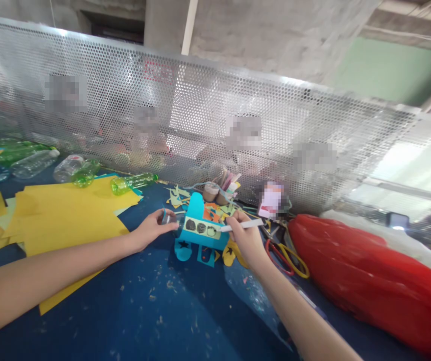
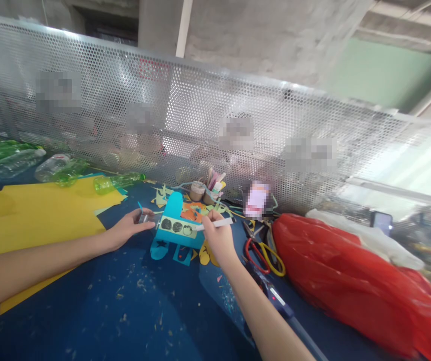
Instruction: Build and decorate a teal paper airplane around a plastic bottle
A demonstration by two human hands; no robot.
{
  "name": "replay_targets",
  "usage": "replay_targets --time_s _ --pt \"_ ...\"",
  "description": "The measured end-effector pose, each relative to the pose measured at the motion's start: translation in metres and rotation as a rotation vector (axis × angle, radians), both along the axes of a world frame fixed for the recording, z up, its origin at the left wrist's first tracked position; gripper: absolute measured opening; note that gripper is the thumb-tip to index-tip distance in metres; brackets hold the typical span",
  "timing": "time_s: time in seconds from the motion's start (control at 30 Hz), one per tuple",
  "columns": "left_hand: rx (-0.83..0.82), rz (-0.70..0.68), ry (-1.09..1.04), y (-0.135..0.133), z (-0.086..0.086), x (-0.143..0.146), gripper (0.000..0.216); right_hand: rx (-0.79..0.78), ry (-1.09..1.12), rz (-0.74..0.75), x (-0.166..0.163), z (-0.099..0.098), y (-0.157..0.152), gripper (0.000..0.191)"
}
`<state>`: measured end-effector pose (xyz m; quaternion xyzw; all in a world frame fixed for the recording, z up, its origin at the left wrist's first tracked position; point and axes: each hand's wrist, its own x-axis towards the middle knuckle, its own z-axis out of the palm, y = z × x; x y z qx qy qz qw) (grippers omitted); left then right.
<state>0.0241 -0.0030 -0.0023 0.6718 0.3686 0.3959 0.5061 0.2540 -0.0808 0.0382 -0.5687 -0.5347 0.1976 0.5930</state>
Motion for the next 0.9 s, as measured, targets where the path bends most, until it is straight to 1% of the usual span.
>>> replay_targets --time_s 0.27,0.47,0.67,0.9 --pt "0.011 0.006 0.024 0.0013 -0.0009 -0.0001 0.042 0.03 -0.011 -0.009 -0.0011 0.0005 -0.0014 0.031" --pt "0.006 -0.003 0.014 0.0009 0.0003 0.0 0.041 0.003 -0.006 0.014 -0.0007 -0.0004 0.0 0.029" --pt "-0.025 -0.004 -0.001 -0.0009 0.0026 0.0003 0.041 0.018 -0.009 0.004 -0.0018 -0.0011 -0.0008 0.031" --pt "-0.009 0.0 0.033 -0.0019 0.0048 -0.0005 0.042 -0.007 -0.009 0.032 -0.0019 0.0011 -0.0003 0.029"
